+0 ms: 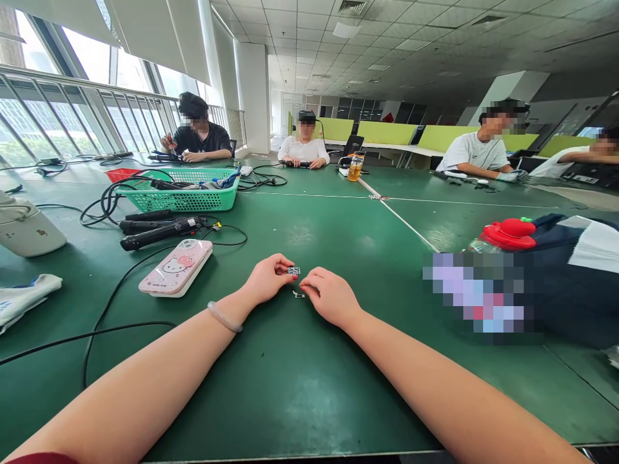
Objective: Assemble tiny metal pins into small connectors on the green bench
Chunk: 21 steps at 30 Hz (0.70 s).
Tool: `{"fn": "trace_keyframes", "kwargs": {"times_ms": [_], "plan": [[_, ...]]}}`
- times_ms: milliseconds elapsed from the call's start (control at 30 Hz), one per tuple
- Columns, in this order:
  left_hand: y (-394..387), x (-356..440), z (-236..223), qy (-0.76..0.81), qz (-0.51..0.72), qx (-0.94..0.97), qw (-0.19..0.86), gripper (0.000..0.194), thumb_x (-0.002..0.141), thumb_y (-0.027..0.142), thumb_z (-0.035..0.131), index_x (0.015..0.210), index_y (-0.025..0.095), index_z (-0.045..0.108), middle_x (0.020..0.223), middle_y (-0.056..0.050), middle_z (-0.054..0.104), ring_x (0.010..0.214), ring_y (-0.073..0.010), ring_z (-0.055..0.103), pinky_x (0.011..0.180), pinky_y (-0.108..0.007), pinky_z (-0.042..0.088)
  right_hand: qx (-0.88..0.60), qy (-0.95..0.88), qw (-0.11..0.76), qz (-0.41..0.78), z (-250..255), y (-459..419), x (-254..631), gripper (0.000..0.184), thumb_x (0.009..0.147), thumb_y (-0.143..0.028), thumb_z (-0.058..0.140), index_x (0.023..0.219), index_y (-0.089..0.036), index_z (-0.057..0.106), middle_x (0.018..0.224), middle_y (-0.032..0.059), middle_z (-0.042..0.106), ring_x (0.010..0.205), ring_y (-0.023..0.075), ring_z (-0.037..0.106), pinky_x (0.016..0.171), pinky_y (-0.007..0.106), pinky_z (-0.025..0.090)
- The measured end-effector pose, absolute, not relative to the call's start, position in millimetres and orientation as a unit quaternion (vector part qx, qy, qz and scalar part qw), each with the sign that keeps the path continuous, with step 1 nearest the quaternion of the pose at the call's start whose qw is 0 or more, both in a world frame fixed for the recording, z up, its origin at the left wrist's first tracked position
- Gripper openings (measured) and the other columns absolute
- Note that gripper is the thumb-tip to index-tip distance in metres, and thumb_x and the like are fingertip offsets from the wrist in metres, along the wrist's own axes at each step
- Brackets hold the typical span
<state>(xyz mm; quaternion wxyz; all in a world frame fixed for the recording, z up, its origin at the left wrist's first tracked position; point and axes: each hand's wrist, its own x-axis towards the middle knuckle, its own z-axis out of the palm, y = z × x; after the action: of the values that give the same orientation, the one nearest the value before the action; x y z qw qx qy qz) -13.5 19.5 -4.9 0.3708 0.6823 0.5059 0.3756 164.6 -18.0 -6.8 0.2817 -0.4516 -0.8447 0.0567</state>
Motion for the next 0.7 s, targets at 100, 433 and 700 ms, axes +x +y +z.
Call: {"fn": "trace_keyframes", "kwargs": {"times_ms": [100,433,700], "plan": [[22,-15,-7,0.506,0.376,0.679,0.376,0.029,0.062,0.028,0.068,0.086,0.016,0.058,0.077,-0.003,0.065,0.072,-0.0148,0.06,0.071,-0.03,0.048,-0.451,-0.852,0.262,0.047,-9,-18,158,0.019,0.086,-0.034,0.05,0.086,-0.021,0.065,0.089,0.0019,0.058,0.08,0.0124,0.053,0.072,0.024,0.041],[22,-15,-8,0.495,0.375,0.68,0.39,0.028,0.062,0.03,0.068,0.084,0.017,0.058,0.078,-0.003,0.065,0.072,-0.0156,0.061,0.07,-0.03,0.048,-0.48,-0.846,0.225,0.053,-12,-17,152,0.012,0.084,-0.025,0.053,0.079,-0.021,0.063,0.083,0.0011,0.058,0.077,0.0128,0.054,0.069,0.025,0.042],[22,-14,-8,0.49,0.371,0.682,0.397,0.028,0.062,0.029,0.068,0.084,0.017,0.057,0.078,-0.003,0.066,0.072,-0.0158,0.061,0.07,-0.03,0.048,-0.466,-0.857,0.215,0.048,-12,-16,152,0.014,0.086,-0.021,0.05,0.08,-0.018,0.062,0.084,0.003,0.057,0.078,0.0136,0.054,0.071,0.025,0.042]]}}
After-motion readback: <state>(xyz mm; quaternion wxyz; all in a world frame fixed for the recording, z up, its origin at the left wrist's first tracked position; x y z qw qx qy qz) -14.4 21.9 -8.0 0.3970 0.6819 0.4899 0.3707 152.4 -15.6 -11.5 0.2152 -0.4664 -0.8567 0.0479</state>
